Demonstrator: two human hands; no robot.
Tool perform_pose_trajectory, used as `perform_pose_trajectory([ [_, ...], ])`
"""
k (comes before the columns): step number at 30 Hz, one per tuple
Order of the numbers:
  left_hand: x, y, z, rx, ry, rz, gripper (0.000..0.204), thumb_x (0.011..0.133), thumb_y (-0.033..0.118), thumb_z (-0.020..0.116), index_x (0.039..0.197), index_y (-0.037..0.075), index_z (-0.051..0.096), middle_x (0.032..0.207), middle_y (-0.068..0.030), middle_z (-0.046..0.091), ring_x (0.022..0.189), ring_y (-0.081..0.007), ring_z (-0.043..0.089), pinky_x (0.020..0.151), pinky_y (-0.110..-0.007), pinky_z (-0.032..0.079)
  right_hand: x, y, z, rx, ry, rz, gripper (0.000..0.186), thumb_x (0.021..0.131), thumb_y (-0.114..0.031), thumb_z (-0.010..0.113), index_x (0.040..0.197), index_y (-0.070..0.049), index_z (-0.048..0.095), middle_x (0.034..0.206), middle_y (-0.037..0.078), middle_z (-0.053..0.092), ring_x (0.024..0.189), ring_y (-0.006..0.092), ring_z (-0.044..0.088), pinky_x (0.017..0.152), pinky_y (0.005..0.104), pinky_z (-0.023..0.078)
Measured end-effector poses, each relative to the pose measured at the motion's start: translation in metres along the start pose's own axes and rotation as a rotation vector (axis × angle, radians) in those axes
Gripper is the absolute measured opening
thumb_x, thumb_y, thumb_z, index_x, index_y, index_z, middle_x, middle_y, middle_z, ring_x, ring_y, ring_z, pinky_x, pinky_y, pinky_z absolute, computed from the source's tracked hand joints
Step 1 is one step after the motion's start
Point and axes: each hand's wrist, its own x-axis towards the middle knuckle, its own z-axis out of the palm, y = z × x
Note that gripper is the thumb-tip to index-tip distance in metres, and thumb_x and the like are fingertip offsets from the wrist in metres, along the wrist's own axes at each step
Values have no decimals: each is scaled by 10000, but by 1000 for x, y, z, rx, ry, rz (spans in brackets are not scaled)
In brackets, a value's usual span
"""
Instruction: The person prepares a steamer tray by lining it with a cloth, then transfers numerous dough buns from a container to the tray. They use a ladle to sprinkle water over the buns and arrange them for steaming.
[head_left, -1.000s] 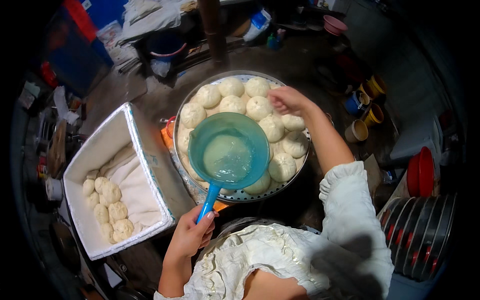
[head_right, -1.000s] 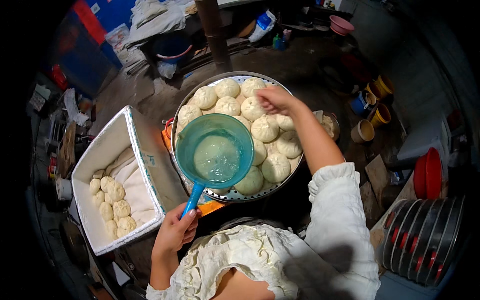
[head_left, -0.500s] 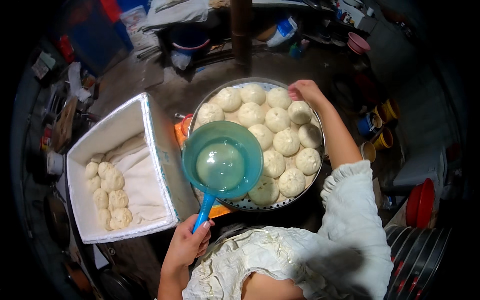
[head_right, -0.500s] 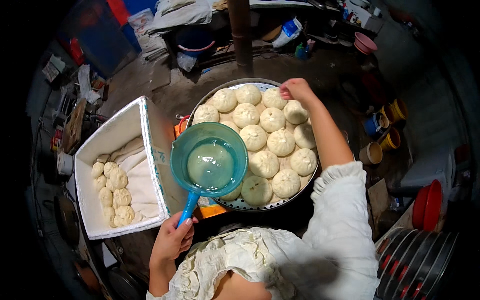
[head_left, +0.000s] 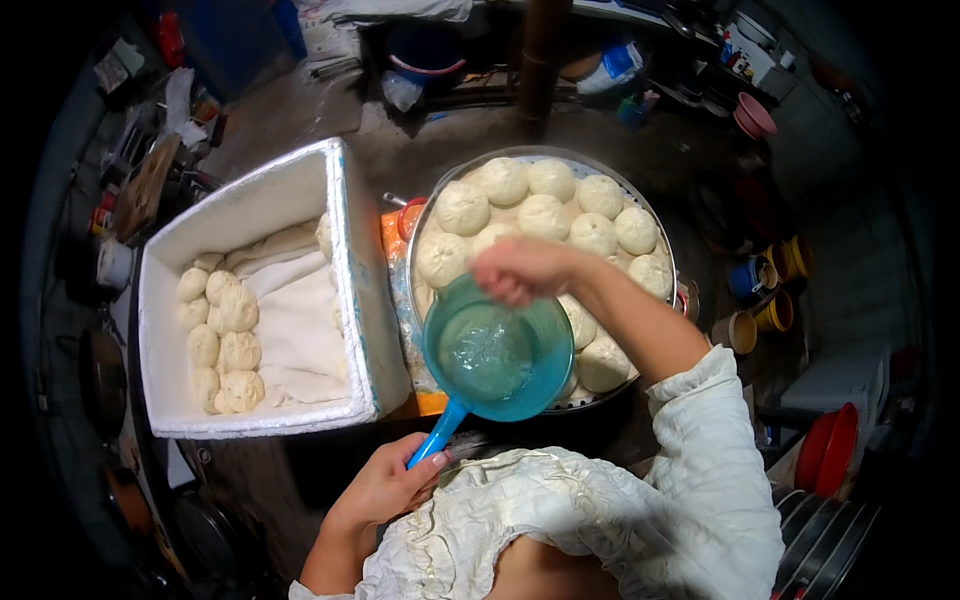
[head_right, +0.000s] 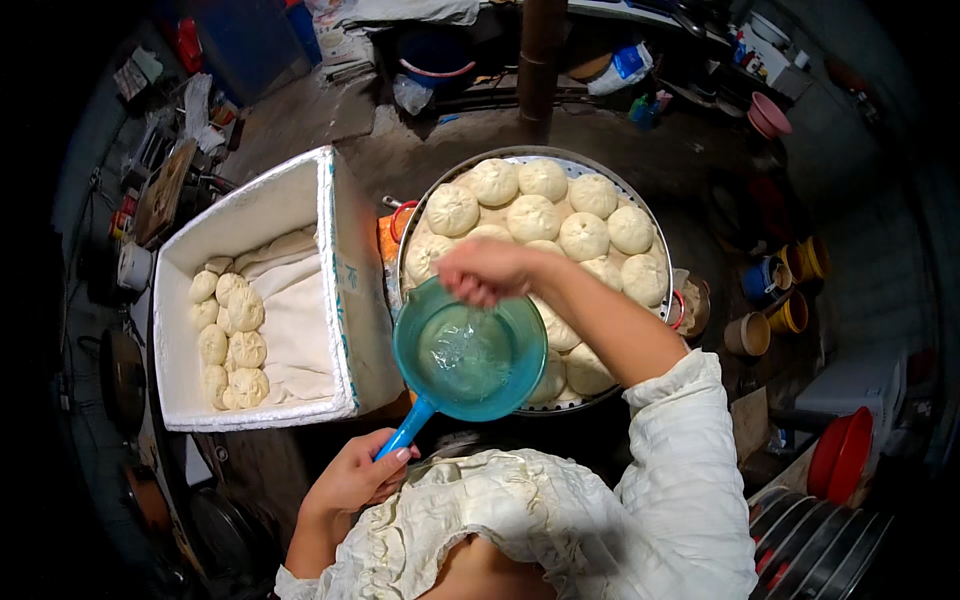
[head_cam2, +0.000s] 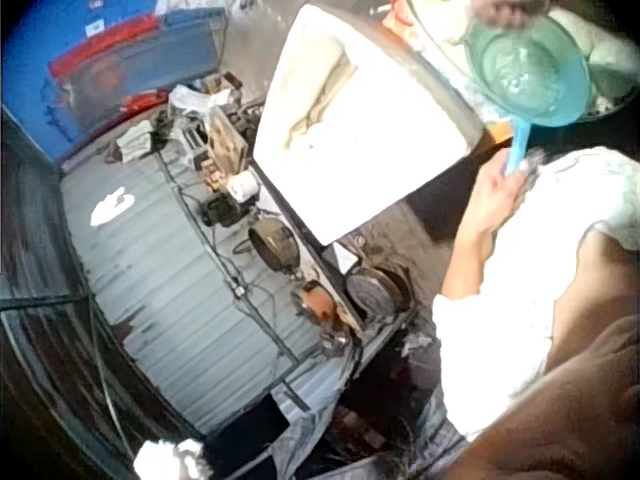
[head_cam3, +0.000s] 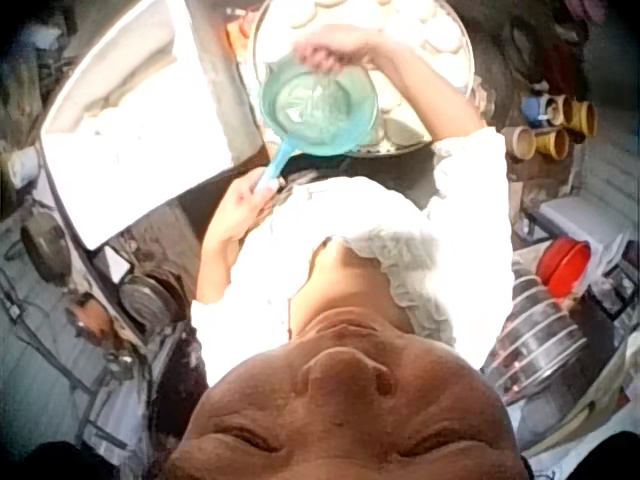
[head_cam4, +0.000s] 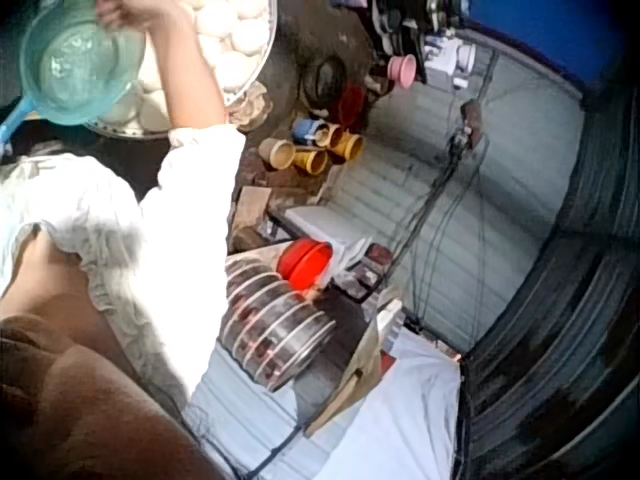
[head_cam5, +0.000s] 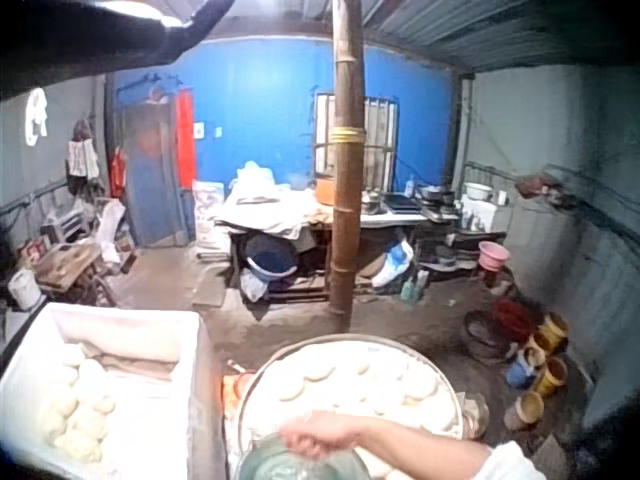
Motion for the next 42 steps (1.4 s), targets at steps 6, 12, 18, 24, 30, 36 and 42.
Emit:
perform_pose_trajectory([
  [6,-22,-13,-9,8,1,31,136,946,138,516,977,7,537,571,44,387,453,-28,300,403,-197,241,44,4,-120,-336,775,-261,233,867,-157,477,790,20,608,708,143,627,630,227,627,559,355,510],
  [12,-32,-23,-18,119,-4,52,158,939,165,534,985,14,549,589,46,416,463,-24,316,412,-193,252,-9,41,-190,-1264,1300,-152,306,804,-214,464,779,36,639,803,258,626,787,373,620,745,445,471],
  [18,-32,-27,-18,101,-13,52,154,941,161,529,980,14,547,584,46,410,460,-25,311,409,-197,249,-32,11,-23,-715,498,-452,200,854,-138,512,812,6,643,709,80,640,613,141,615,571,274,503],
  [24,-38,-26,-22,52,-85,-17,174,939,180,546,969,9,554,595,39,443,476,-29,361,422,-192,284,9,122,75,-1008,89,-58,295,916,-304,501,839,-37,598,714,48,598,622,137,568,575,295,479],
  [30,-62,-42,-28,82,2,-93,157,937,168,540,980,18,553,580,39,423,458,-29,323,403,-198,249,-10,61,60,-96,-69,46,377,946,-356,481,664,-106,484,548,-33,412,459,60,350,406,211,270],
  [36,-78,-60,-34,108,-15,-103,191,926,200,565,1005,27,576,579,54,442,456,-26,337,406,-193,261,35,47,1,-122,590,-236,257,903,-114,394,796,40,571,638,109,580,483,177,543,492,280,481],
  [42,-89,-76,-44,107,5,-100,198,920,208,572,1014,34,588,584,64,448,459,-22,344,407,-193,271,9,85,-15,-506,592,-37,270,849,-81,414,737,78,600,690,160,627,566,229,625,538,323,515],
])
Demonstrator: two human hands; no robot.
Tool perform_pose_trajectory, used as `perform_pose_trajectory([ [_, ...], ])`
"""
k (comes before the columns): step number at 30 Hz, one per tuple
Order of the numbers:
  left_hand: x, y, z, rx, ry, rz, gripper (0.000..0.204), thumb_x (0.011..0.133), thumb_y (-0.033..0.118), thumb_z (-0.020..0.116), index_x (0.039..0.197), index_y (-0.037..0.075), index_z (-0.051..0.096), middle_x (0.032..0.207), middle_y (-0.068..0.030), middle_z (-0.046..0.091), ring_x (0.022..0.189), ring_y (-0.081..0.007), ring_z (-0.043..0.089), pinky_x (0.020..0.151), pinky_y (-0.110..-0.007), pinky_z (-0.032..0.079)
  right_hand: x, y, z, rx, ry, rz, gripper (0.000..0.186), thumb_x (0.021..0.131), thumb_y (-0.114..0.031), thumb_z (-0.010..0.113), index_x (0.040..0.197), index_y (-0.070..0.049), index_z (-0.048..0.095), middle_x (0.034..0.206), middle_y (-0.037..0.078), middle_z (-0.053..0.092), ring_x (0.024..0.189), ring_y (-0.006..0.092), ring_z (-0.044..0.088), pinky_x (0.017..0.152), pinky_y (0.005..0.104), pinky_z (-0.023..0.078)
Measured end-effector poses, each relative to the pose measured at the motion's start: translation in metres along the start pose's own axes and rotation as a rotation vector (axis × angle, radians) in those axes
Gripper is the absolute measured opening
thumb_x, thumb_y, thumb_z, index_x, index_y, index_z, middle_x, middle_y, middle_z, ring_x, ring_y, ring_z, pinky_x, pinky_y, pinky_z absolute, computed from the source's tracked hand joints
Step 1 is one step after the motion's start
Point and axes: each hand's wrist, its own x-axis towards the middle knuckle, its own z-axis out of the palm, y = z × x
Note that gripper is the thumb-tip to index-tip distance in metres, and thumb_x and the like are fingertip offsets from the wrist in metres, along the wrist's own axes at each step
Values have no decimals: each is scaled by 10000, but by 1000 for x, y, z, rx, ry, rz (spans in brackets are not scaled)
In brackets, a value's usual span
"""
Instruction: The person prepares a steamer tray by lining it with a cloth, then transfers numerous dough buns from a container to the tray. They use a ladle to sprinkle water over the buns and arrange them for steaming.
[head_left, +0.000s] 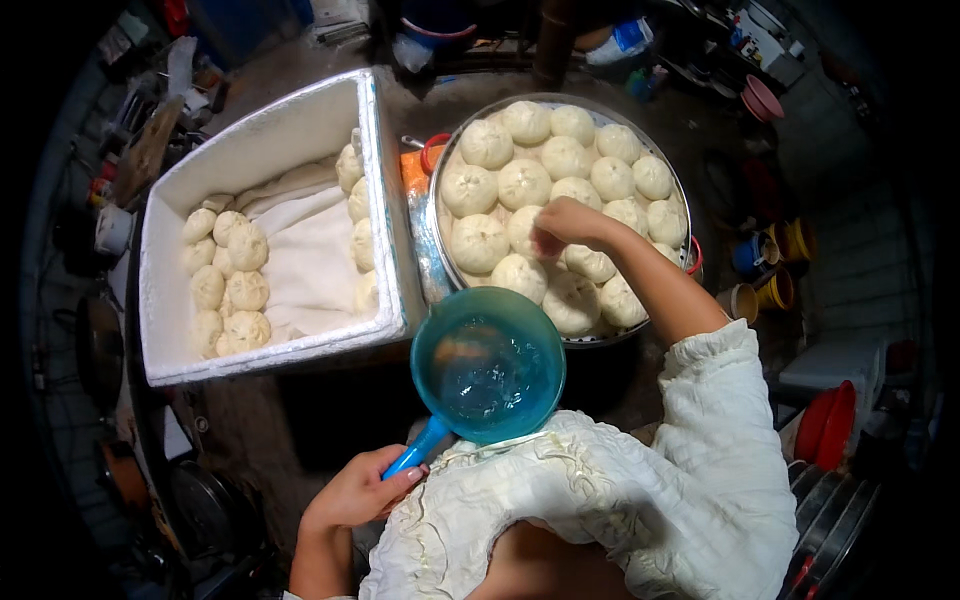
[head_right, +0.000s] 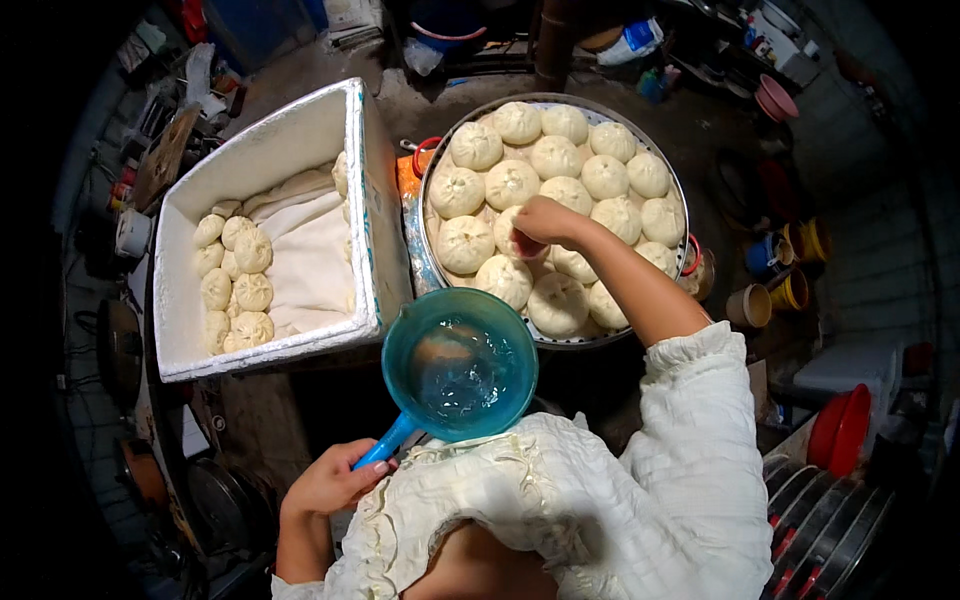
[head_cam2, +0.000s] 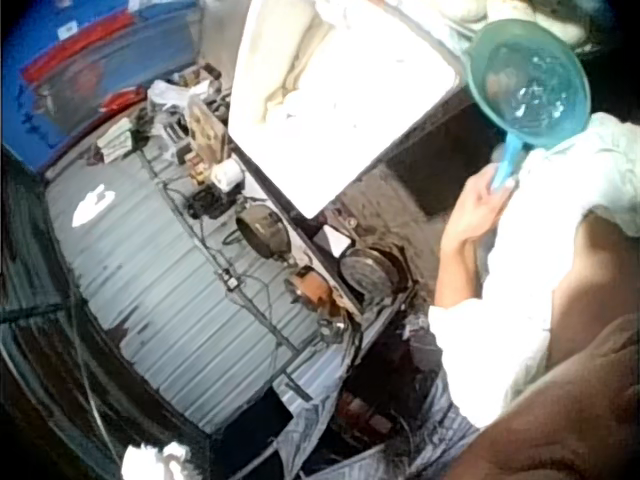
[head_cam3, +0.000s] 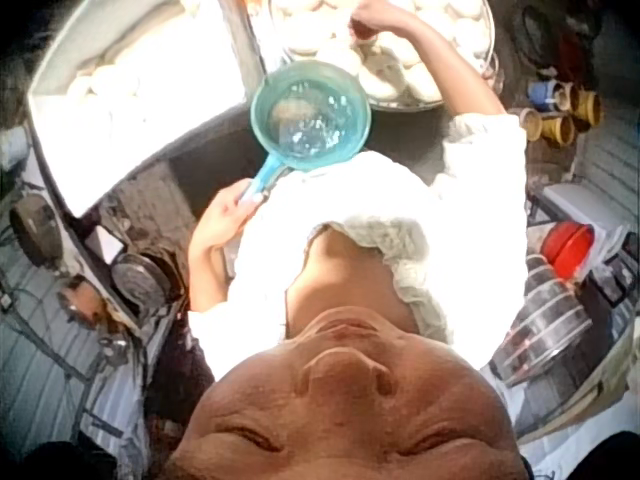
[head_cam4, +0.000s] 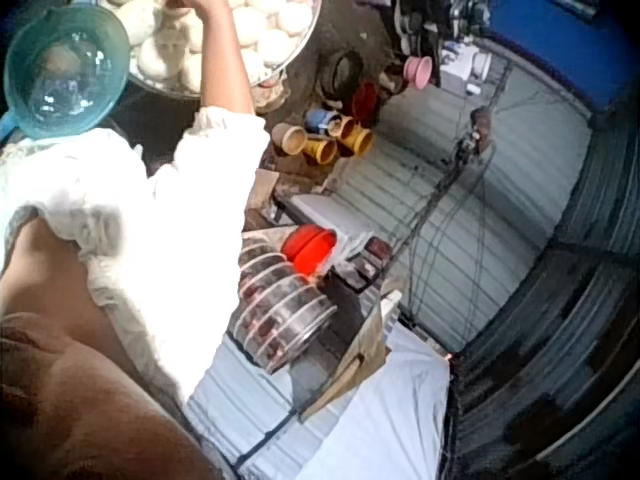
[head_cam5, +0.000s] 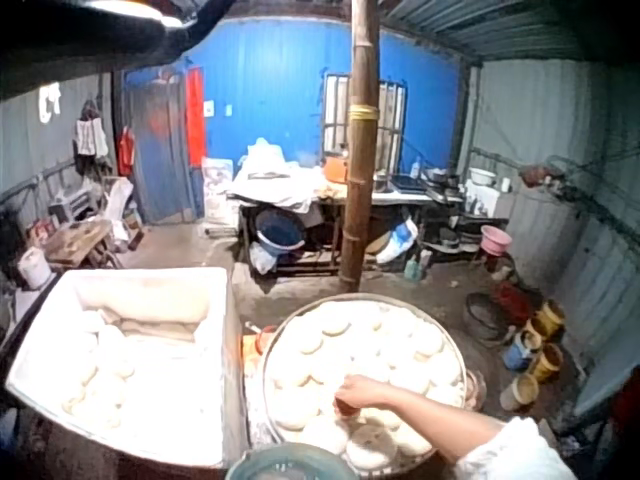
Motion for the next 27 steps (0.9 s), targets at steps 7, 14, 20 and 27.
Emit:
perform_pose_trajectory([
  [7,3,8,-21,81,-62,-4,185,920,203,571,999,37,588,595,65,456,462,-17,351,405,-187,273,-78,-27,28,-97,133,-291,232,862,-149,477,825,10,641,760,142,653,736,246,644,698,375,512],
  [14,12,25,-51,220,-181,-69,196,925,240,577,887,48,568,617,66,465,499,-17,371,434,-188,280,-86,5,170,-222,-289,-167,271,944,-232,454,883,-13,601,731,85,612,622,150,589,556,300,483],
  [20,21,27,-75,324,-266,-68,202,921,241,585,870,45,576,642,72,464,550,-18,373,463,-193,282,-112,-12,126,810,-542,135,361,954,-292,468,660,-85,479,542,-9,438,420,67,352,366,197,250],
  [27,29,31,-82,442,-301,-28,213,916,249,581,949,39,590,606,76,454,462,-9,355,401,-191,255,-151,77,44,226,305,456,282,884,-209,460,653,-61,528,551,21,500,420,122,443,391,258,356],
])
